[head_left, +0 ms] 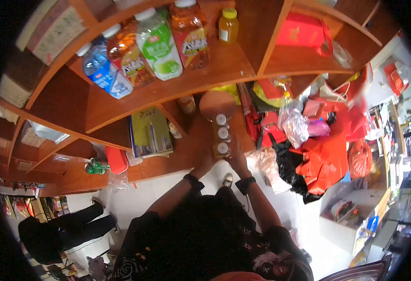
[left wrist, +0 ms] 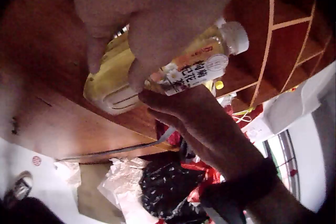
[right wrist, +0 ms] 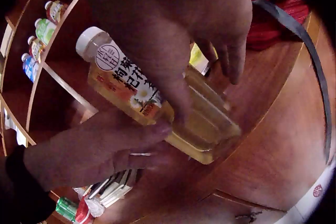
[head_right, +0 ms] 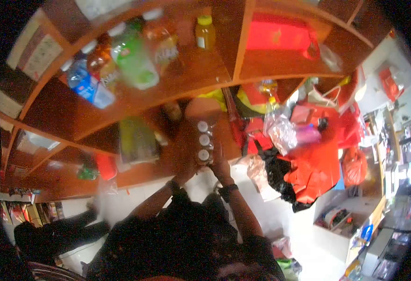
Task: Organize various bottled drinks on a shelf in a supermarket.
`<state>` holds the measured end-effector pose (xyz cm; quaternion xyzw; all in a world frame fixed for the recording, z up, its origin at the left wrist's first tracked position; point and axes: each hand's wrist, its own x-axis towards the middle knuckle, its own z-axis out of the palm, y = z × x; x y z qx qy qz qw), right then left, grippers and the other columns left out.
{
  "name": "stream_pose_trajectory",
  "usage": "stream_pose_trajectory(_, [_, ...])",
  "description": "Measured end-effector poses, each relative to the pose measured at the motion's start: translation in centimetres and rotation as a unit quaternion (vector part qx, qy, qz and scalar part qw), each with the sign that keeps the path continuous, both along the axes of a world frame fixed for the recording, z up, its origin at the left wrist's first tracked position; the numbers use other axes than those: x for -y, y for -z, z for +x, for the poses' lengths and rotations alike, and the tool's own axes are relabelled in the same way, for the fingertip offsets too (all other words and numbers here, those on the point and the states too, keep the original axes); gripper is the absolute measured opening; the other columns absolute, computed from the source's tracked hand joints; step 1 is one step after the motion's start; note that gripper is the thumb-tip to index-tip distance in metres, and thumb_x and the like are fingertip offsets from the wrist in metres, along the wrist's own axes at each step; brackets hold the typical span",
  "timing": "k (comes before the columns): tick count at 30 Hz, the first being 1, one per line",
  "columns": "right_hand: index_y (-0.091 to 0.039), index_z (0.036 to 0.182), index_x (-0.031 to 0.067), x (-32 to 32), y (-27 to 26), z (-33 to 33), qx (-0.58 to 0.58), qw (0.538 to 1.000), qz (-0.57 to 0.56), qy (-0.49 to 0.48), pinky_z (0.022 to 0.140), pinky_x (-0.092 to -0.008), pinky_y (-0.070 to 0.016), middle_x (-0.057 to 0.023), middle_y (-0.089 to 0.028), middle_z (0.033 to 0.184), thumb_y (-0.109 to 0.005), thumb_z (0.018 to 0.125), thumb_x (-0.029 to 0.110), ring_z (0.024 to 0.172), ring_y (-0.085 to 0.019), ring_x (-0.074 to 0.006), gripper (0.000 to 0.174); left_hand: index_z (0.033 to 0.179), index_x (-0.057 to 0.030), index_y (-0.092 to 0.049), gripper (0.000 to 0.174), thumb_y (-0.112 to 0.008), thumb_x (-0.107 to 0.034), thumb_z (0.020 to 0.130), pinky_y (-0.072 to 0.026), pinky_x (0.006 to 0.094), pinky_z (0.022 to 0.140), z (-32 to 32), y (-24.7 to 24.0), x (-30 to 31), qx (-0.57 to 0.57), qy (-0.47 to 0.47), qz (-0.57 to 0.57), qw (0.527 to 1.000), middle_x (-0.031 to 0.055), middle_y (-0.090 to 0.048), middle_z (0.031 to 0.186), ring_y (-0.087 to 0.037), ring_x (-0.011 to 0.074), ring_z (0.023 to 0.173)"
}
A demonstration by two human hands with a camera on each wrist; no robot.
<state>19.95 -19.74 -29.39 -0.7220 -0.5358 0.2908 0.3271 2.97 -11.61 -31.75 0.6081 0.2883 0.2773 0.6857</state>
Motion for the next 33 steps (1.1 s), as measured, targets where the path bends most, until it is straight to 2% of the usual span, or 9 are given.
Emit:
stream_pose_trajectory(3, [-0.027, 0.157, 0.0082, -1.7, 0.3, 0.3, -0.012, 0.999, -0.05, -0.018, 0.095, -0.0538, -0.0531, -0.0274, -0.062, 0.134, -0.092, 0.072, 0.026, 0.12, -0.061, -0.0478, 0.108, 0.142, -0.0026, -0.047, 0.073, -0.086, -0.024, 0.084, -0.0488, 0.0445, 0.104, -0.3, 1.6, -0.7, -0.063, 0.04, 0.058, 0.996, 0.0173, -0.057, 0.139, -0.058, 0.0327, 0.126])
stream_pose_trajectory(7, [-0.041, 0.142, 0.0096, -2.2, 2.1, 1.3, 0.058, 0.994, 0.097, -0.013, 0.081, -0.0557, -0.055, -0.0236, -0.072, 0.108, -0.089, 0.075, 0.03, 0.102, -0.068, -0.0473, 0.085, 0.144, -0.0033, -0.045, 0.079, -0.088, -0.025, 0.081, -0.0455, 0.0465, 0.107, 0.0, -1.0, -1.8, -0.109, 0.04, 0.154, 0.981, 0.0181, -0.057, 0.139, -0.056, 0.0339, 0.128])
stream_pose_trajectory(11, [-0.043, 0.148, 0.0089, -2.5, 2.1, 3.1, 0.147, 0.987, 0.06, -0.029, 0.08, -0.0549, -0.0558, -0.022, -0.074, 0.104, -0.092, 0.072, 0.031, 0.1, -0.07, -0.0449, 0.093, 0.146, -0.0039, -0.044, 0.086, -0.09, -0.026, 0.078, -0.0423, 0.0485, 0.111, 1.0, -3.9, -2.0, -0.159, -0.011, 0.275, 0.948, 0.0188, -0.056, 0.14, -0.053, 0.035, 0.131])
stream_pose_trajectory(18, [-0.057, 0.137, 0.0083, -1.7, 0.0, 3.0, 0.068, 0.996, -0.052, -0.016, 0.09, -0.0529, -0.0537, -0.0264, -0.068, 0.123, -0.077, 0.085, 0.027, 0.114, -0.064, -0.0461, 0.059, 0.146, -0.0044, -0.046, 0.085, -0.09, -0.027, 0.076, -0.0431, 0.0481, 0.11, -1.1, -5.5, -0.6, -0.216, -0.082, 0.329, 0.915, 0.0191, -0.06, 0.135, -0.056, 0.0349, 0.127])
stream_pose_trajectory(19, [-0.045, 0.145, 0.0099, -2.1, 1.0, 2.8, 0.13, 0.989, -0.065, 0.001, 0.084, -0.0522, -0.0565, -0.0205, -0.074, 0.101, -0.092, 0.071, 0.029, 0.097, -0.072, -0.0438, 0.089, 0.145, -0.0044, -0.047, 0.083, -0.089, -0.027, 0.078, -0.0439, 0.0474, 0.109, -1.9, -5.1, -0.8, -0.217, -0.076, 0.316, 0.921, 0.0188, -0.061, 0.133, -0.057, 0.0344, 0.126])
stream_pose_trajectory(22, [-0.046, 0.141, 0.0054, -1.5, 2.1, 2.5, 0.015, 0.983, 0.167, -0.069, 0.074, -0.0446, -0.0596, -0.0144, -0.075, 0.099, -0.089, 0.077, 0.025, 0.081, -0.073, -0.0321, 0.08, 0.142, -0.0044, -0.05, 0.074, -0.087, -0.026, 0.081, -0.0462, 0.0453, 0.106, -6.0, -4.2, -2.2, -0.194, -0.046, 0.257, 0.946, 0.0178, -0.063, 0.13, -0.059, 0.0327, 0.122])
stream_pose_trajectory(26, [-0.052, 0.135, -0.0004, 1.8, 5.6, 4.9, -0.152, 0.973, -0.169, -0.031, 0.053, -0.0268, -0.0538, -0.0099, -0.074, 0.083, -0.085, 0.086, 0.026, 0.063, -0.068, -0.0144, 0.064, 0.138, -0.0043, -0.055, 0.063, -0.083, -0.025, 0.086, -0.0492, 0.0425, 0.102, -14.8, -5.6, -4.2, -0.17, 0.016, 0.133, 0.976, 0.0165, -0.066, 0.125, -0.063, 0.0306, 0.117])
stream_pose_trajectory(30, [-0.059, 0.129, -0.0013, 1.6, 1.4, 1.8, -0.135, 0.936, -0.284, -0.155, 0.054, -0.0312, -0.0549, -0.0127, -0.075, 0.081, -0.079, 0.092, 0.035, 0.064, -0.069, -0.0176, 0.056, 0.135, -0.0043, -0.059, 0.053, -0.079, -0.025, 0.09, -0.0522, 0.0397, 0.098, -22.8, -15.8, -6.0, -0.171, 0.036, 0.084, 0.981, 0.0152, -0.069, 0.121, -0.067, 0.0284, 0.112])
stream_pose_trajectory(33, [-0.067, 0.118, -0.0021, -1.7, -13.1, -6.2, -0.049, 0.894, -0.285, -0.343, 0.061, -0.0371, -0.0571, -0.0156, -0.075, 0.086, -0.069, 0.099, 0.037, 0.069, -0.071, -0.0227, 0.043, 0.124, -0.0033, -0.067, 0.03, -0.069, -0.022, 0.1, -0.0548, 0.0346, 0.092, -24.4, -28.2, -6.8, -0.194, -0.042, 0.271, 0.942, 0.0109, -0.073, 0.113, -0.069, 0.0207, 0.105])
